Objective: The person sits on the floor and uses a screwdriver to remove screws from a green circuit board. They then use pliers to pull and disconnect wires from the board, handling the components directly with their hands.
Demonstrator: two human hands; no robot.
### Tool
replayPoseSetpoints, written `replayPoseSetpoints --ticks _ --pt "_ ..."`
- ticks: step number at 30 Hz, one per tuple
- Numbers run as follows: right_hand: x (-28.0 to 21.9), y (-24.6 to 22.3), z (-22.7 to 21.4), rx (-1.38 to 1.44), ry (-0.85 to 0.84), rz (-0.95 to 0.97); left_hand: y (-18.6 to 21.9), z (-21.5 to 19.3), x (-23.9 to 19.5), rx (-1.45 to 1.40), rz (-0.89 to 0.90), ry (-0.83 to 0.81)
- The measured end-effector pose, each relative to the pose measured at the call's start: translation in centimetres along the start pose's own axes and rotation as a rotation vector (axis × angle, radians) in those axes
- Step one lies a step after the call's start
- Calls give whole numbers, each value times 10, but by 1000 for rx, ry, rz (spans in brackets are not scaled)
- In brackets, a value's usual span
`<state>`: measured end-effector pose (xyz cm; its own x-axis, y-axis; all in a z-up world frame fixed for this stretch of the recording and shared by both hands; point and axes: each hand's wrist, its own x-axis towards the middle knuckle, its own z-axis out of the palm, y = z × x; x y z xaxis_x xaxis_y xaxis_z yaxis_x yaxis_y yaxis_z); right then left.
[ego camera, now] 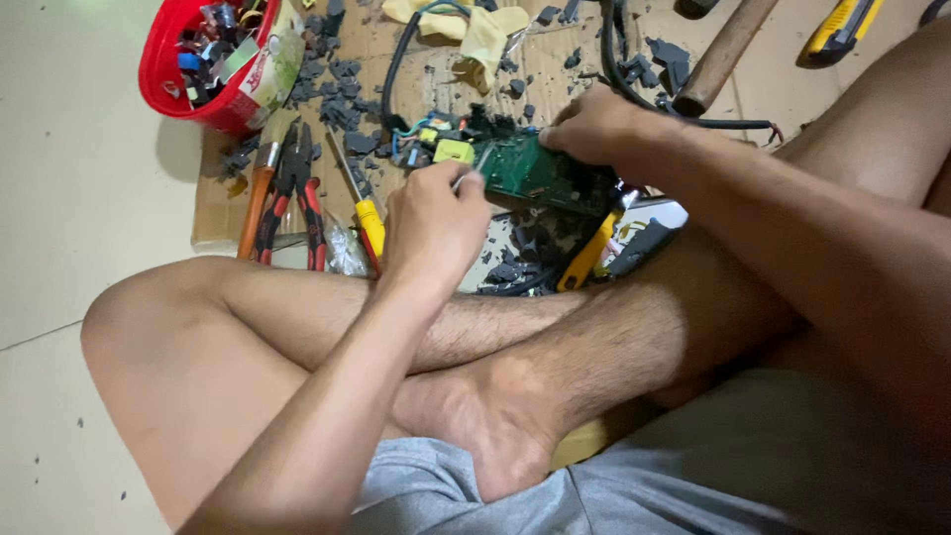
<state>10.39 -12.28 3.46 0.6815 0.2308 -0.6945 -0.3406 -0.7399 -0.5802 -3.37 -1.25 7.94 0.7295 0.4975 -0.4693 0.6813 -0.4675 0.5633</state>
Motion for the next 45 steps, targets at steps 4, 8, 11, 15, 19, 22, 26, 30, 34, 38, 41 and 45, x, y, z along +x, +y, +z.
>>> replayPoseSetpoints --ticks 4,8,11,15,19,22,26,30,34,38,41,45 --pt "7 6 -5 68 -7 107 1 1 9 -7 81 86" --pt "-38 -6 -1 212 -51 209 6 -10 5 -21 163 122" --pt "-39 -1 0 225 -17 199 4 -15 -3 -72 237 119" --pt "-34 15 -12 334 -63 228 -2 -14 -15 -156 265 134" --pt "-22 31 -16 471 -108 199 -4 -14 -23 -155 267 141" --pt "25 51 -12 647 -269 252 -4 -11 -24 -147 269 157" --pt "37 53 2 863 -330 212 0 1 -21 -138 195 96" --pt "5 38 3 922 -420 238 -9 15 -3 -84 142 46" --pt "12 45 15 1055 -442 155 -7 11 -8 -97 78 56" --pt "4 45 19 941 -248 171 -13 6 -2 30 108 34" --pt "12 57 19 887 -139 194 -6 10 -6 15 114 29" --pt "30 64 19 945 -191 186 14 11 -29 -3 142 32"
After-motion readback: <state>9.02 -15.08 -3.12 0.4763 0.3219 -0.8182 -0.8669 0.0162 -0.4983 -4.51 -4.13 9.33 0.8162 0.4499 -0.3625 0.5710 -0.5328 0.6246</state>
